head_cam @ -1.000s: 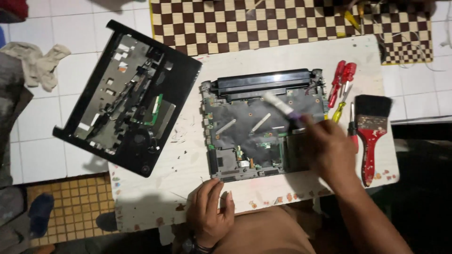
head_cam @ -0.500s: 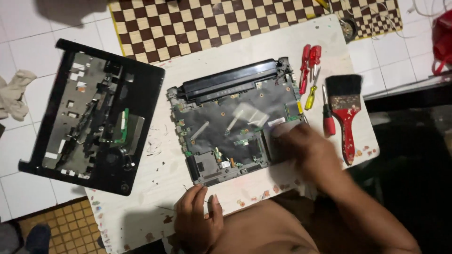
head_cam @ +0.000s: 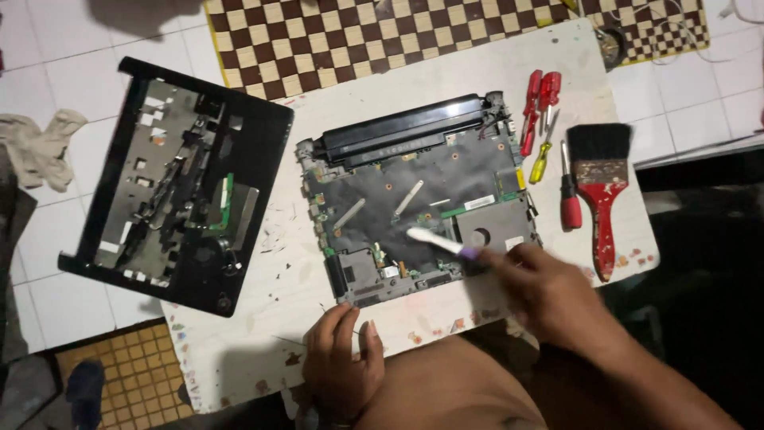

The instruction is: The person is disassembling and cleaning the internal components of a laptop, specifically the fan and motherboard area, using brushes and a screwdriver.

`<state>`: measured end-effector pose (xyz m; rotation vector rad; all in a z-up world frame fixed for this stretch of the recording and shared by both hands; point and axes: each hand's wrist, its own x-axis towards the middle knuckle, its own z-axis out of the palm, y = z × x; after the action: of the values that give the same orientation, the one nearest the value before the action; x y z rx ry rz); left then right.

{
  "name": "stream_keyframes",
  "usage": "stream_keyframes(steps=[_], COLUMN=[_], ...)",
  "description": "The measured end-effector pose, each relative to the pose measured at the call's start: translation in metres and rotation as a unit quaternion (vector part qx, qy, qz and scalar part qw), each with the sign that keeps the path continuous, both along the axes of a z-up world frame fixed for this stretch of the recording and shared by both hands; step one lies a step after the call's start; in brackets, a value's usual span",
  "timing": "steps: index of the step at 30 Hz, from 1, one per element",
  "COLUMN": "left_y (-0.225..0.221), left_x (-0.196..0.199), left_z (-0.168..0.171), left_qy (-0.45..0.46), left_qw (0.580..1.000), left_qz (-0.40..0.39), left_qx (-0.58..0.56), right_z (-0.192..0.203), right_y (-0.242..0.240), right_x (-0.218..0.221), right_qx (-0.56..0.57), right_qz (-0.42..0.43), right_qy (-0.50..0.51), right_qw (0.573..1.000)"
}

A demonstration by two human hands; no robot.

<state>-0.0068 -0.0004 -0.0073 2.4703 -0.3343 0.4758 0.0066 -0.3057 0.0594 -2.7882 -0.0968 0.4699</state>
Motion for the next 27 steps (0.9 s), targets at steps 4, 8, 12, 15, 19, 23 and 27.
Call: stream_keyframes(steps=[4, 8, 12, 15, 19, 23, 27], left_y=[0.001, 0.0, -0.001, -0.001, 0.001, 0.003, 0.004], left_x=[-0.002, 0.0, 0.002, 0.0, 0.001, 0.002, -0.001], left_z=[-0.002, 0.001, 0.001, -0.003, -0.005, -0.006, -0.009], left_qy=[0.0, 0.011, -0.017, -0.02, -0.038, -0.02, -0.012], left_qw=[1.0, 1.0, 1.0, 1.0, 0.999, 1.0, 1.0], left_qz=[0.001, 0.006, -0.001, 0.002, -0.009, -0.014, -0.015], left_qx=[0.001, -0.004, -0.002, -0.005, 0.002, -0.001, 0.003], right_z=[-0.022, -0.01, -0.016, -0.02, -0.028, -0.029, -0.028], right_y=[-0.028, -0.011, -0.01, -0.002, -0.009, -0.01, -0.009], right_x=[-0.009, -0.013, -0.017, -0.022, -0.019, -0.02, -0.031], right_qx=[-0.124, 0.021, -0.035, -0.029, -0.06, -0.002, 0.072], right_qz=[-0.067, -0.077, -0.069, -0.028, -0.047, -0.043, -0.002], right_qy=[-0.13, 0.036, 0.005, -0.045, -0.103, -0.089, -0.018], right_qw=[0.981, 0.996, 0.997, 0.998, 0.992, 0.995, 0.997])
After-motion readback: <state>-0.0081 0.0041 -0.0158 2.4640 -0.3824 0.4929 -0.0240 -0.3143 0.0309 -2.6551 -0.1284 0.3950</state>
